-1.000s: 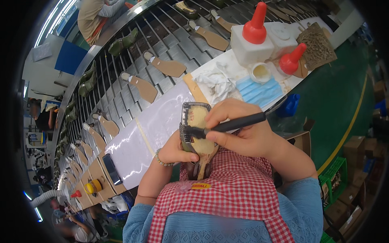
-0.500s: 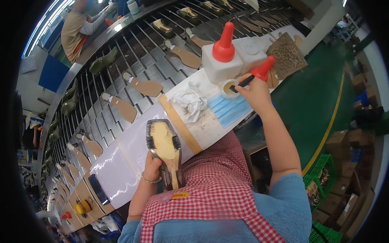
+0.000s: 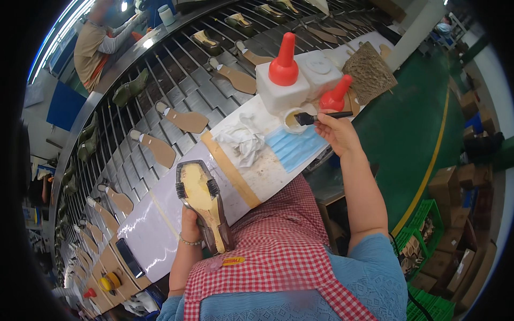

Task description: Applying glue or adhesive to the bottom of shoe lasts and components using a brush.

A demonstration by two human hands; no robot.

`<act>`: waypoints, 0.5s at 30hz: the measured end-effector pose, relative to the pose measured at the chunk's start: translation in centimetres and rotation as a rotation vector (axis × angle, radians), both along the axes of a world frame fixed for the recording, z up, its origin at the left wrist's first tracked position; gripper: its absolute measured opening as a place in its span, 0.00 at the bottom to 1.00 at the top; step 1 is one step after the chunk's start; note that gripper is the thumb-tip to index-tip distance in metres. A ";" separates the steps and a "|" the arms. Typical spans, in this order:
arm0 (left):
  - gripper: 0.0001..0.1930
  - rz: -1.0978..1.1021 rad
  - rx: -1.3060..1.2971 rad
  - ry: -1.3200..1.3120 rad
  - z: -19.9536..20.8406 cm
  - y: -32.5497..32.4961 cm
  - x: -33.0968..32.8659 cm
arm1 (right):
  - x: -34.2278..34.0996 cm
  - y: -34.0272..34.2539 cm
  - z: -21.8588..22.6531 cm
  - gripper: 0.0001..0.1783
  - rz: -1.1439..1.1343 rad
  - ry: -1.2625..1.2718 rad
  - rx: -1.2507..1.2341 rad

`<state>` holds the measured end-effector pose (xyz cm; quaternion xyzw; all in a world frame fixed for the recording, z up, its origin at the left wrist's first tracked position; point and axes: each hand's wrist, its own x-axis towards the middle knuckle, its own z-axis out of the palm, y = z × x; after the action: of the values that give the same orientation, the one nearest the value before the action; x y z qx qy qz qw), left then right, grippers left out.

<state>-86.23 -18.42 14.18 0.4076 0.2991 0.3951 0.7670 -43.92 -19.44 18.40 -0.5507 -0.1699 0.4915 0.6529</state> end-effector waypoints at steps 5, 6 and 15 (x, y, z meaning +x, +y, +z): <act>0.41 -0.021 -0.084 -0.056 -0.9 0.0 0.0 | 0.4 0.1 -3.7 0.19 -0.182 0.298 -0.126; 0.41 -0.020 -0.132 -0.076 -1.3 -0.1 -0.4 | 0.4 0.2 -4.3 0.20 -0.201 0.354 -0.135; 0.31 -0.015 -0.357 -0.218 1.6 0.6 3.0 | -0.9 -3.0 1.3 0.14 -0.031 0.449 0.296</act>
<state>-83.19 -17.79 15.74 0.2222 0.2765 0.3720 0.8578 -44.85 -22.44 19.69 -0.3288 -0.0822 0.5609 0.7553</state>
